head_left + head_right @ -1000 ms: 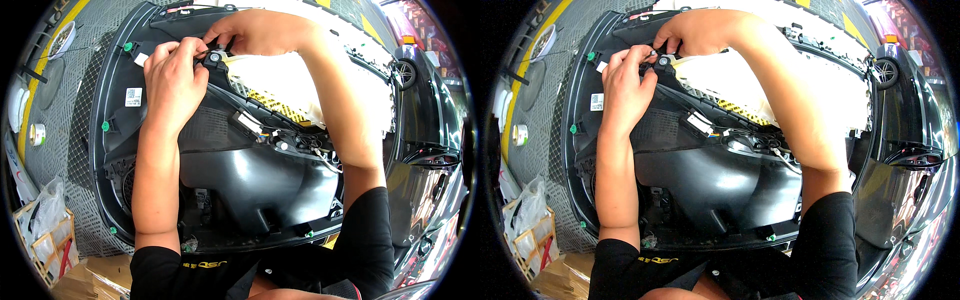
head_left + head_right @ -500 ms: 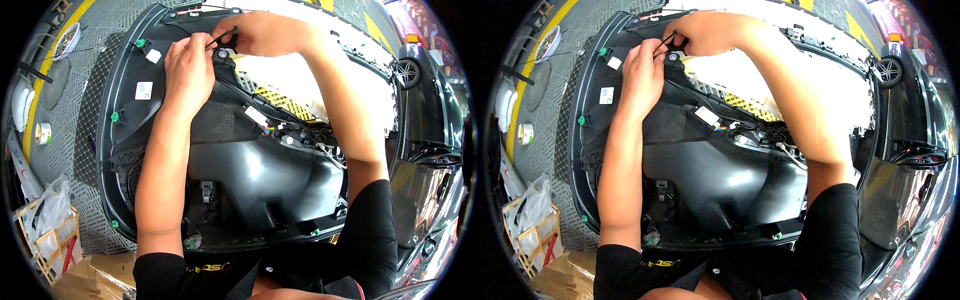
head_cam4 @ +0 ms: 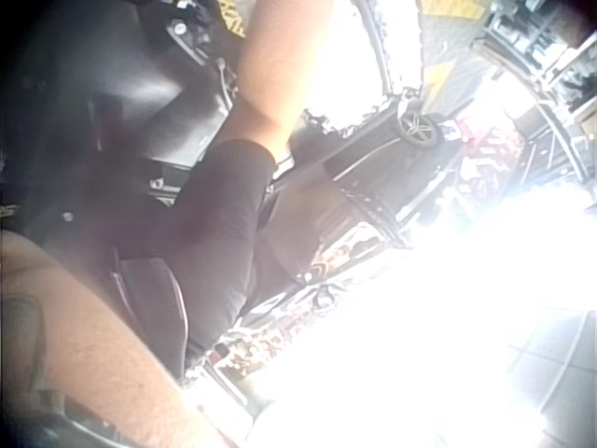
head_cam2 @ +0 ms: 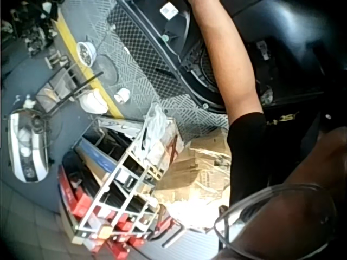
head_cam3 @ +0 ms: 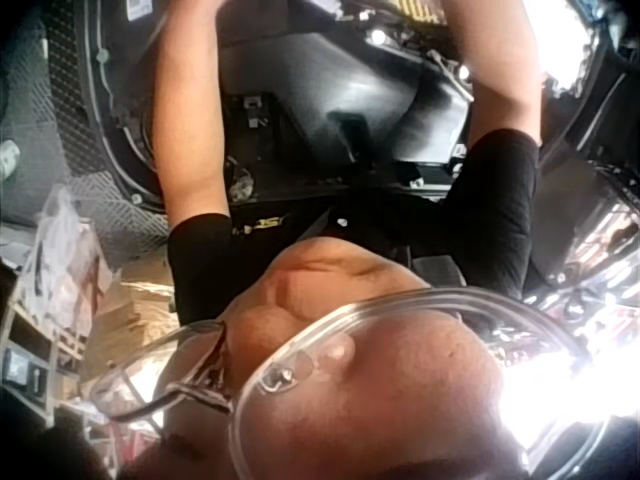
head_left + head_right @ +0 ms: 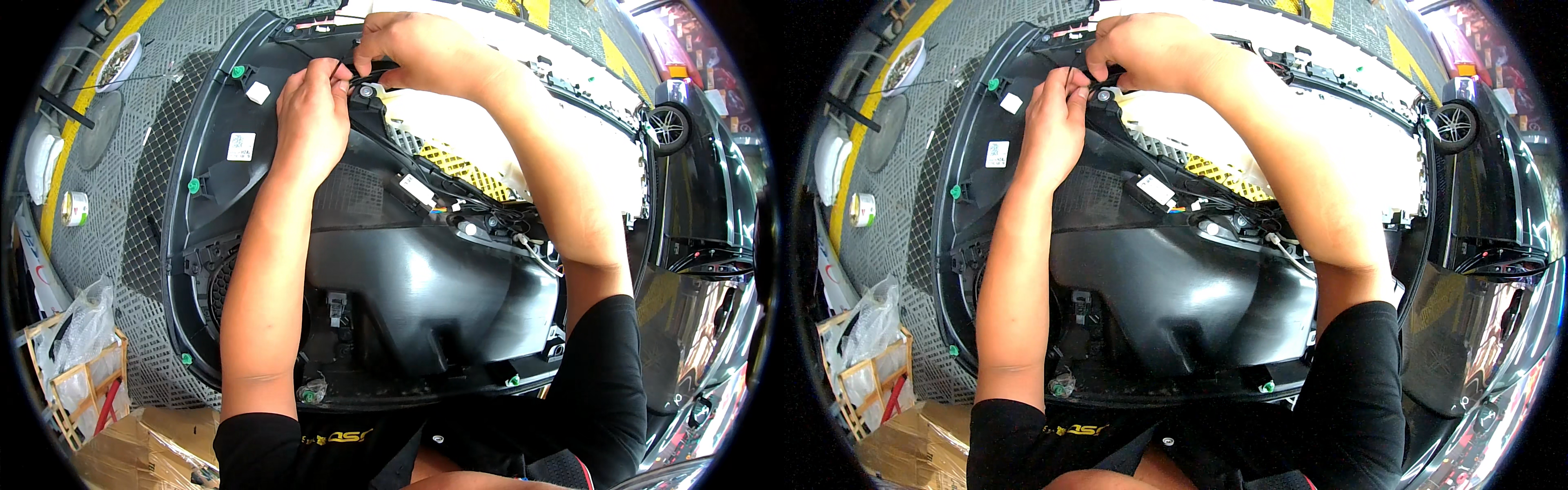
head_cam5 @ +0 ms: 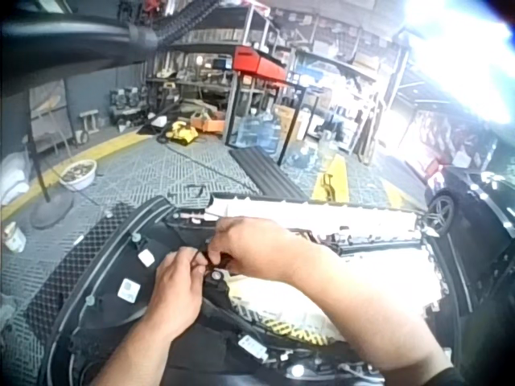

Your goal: The person works on the internal wiring and components of a car door panel by hand. They use cable ties to secure wires, manipulate connectors, and pick up small parts from a nearby tray.

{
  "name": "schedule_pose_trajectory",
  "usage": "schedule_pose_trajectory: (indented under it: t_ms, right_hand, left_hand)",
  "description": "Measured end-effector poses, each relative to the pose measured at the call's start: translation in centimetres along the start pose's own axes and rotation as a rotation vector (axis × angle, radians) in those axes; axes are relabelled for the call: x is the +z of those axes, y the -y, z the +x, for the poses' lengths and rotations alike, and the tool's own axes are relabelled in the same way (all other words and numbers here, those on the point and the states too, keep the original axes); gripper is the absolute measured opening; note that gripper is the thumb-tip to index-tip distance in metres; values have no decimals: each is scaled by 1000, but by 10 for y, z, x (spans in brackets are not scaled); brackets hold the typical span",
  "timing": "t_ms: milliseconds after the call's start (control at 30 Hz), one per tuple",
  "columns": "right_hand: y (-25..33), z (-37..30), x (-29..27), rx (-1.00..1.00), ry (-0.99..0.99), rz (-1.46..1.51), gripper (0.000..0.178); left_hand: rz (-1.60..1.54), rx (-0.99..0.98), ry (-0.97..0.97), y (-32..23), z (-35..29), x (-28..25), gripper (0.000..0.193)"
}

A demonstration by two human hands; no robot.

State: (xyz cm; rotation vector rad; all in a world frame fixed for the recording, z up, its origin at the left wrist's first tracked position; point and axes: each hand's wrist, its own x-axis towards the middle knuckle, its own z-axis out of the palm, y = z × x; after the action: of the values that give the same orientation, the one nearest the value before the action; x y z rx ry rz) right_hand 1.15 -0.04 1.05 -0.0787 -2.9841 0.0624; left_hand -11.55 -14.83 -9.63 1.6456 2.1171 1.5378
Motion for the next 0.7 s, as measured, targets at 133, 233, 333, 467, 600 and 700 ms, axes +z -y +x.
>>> schedule_pose_trajectory:
  t_ms: [133,233,333,467,600,700]
  right_hand:
    - [8,0,-1,10,7,-101,24]
    - [7,0,-3,27,23,-143,20]
    - [1,1,0,-22,-29,-76,20]
    - [-1,2,-1,16,20,68,17]
    - [-7,5,2,47,60,308,16]
    - [-16,3,14,92,-13,503,21]
  left_hand:
    - [29,35,-5,-2,-2,-3,15]
    - [75,81,-6,-3,0,-5,16]
    - [96,90,-9,-2,0,-5,18]
    - [96,78,-13,-3,-1,-6,19]
    - [50,22,-12,-4,-2,-11,21]
    - [112,37,-61,-6,-1,-20,24]
